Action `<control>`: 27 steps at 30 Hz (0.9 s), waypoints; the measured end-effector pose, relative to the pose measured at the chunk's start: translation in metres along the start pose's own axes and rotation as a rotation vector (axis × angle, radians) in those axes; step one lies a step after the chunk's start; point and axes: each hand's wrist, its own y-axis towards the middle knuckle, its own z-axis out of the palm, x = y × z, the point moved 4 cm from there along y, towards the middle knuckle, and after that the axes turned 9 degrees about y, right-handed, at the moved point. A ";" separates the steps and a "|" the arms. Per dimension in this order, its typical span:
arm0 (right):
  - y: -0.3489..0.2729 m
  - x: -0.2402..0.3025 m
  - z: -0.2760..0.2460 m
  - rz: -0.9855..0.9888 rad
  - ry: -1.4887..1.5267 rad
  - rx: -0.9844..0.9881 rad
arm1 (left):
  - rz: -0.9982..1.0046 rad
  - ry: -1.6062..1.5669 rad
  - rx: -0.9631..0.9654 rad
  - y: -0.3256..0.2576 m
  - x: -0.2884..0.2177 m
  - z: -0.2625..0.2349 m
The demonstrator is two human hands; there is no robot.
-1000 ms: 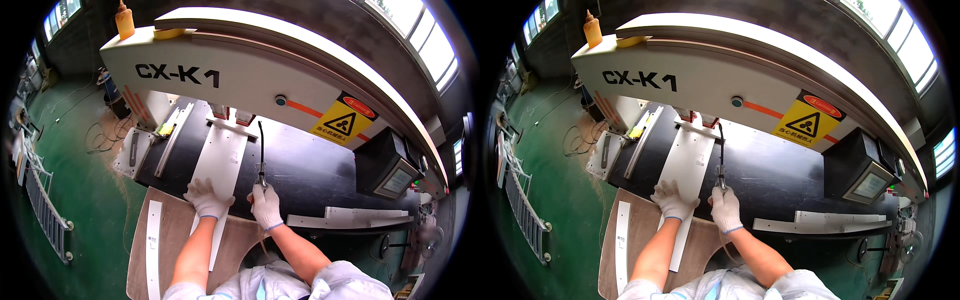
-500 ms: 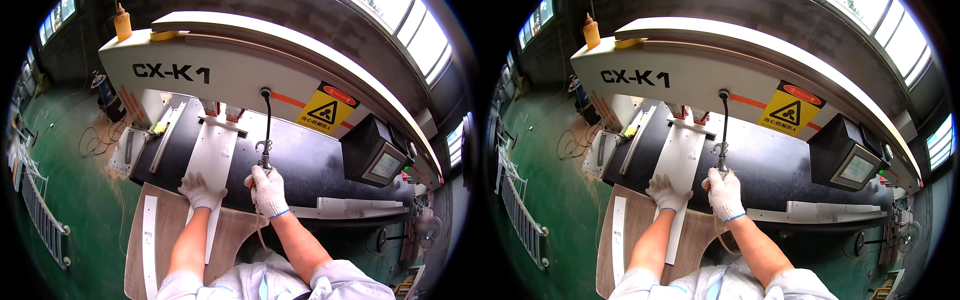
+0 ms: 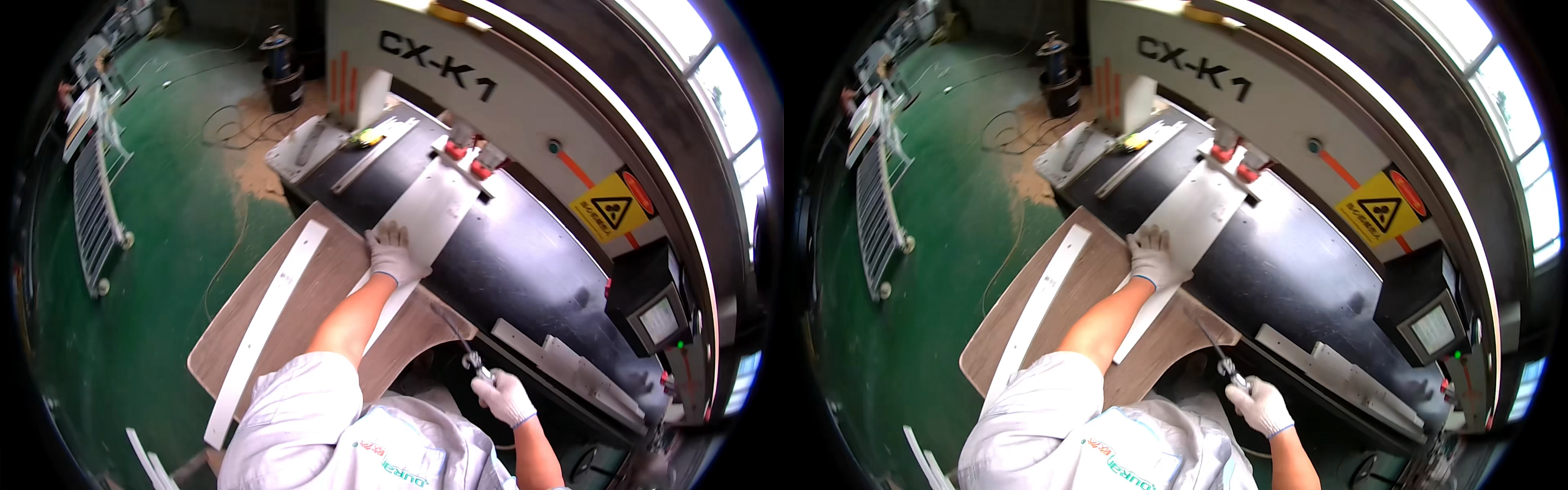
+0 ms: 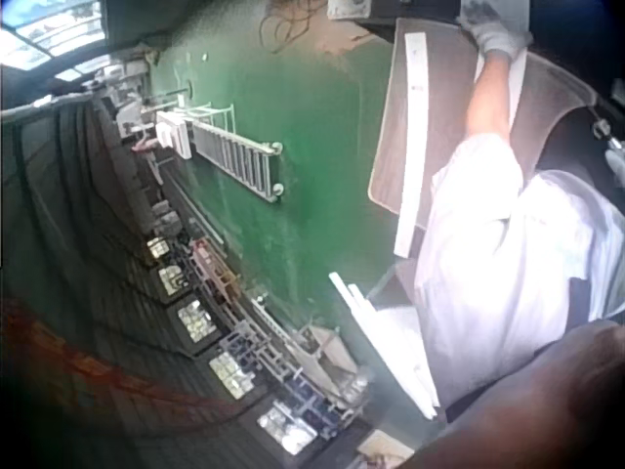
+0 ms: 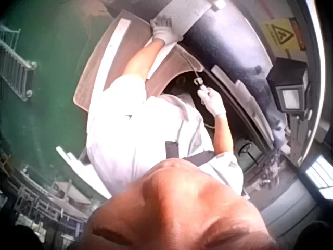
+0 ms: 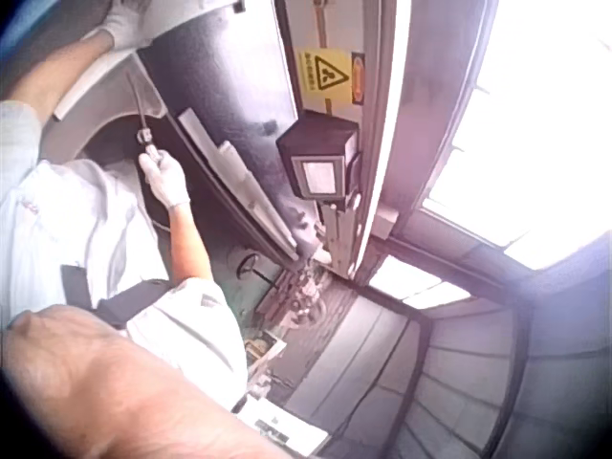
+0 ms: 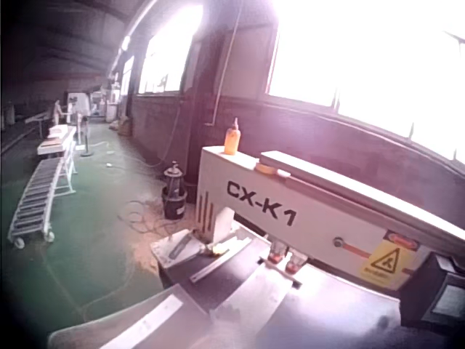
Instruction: The person places white boards one at a time into a CX-K1 drilling machine, uses a hand-held air tool to clear the workspace, and moves processed boards to a stack on a wooden table.
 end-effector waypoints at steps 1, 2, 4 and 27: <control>-0.008 -0.026 0.008 0.052 0.015 -0.007 | -0.035 -0.010 0.004 -0.012 0.014 0.010; -0.010 -0.048 0.012 0.102 0.030 -0.024 | 0.023 -0.047 -0.042 -0.027 0.022 0.017; -0.005 -0.064 0.018 0.117 -0.055 -0.021 | 0.036 -0.079 -0.090 -0.069 0.052 0.042; 0.016 -0.064 0.045 -0.626 -0.942 0.501 | -0.953 -0.114 -0.402 -0.464 0.178 0.168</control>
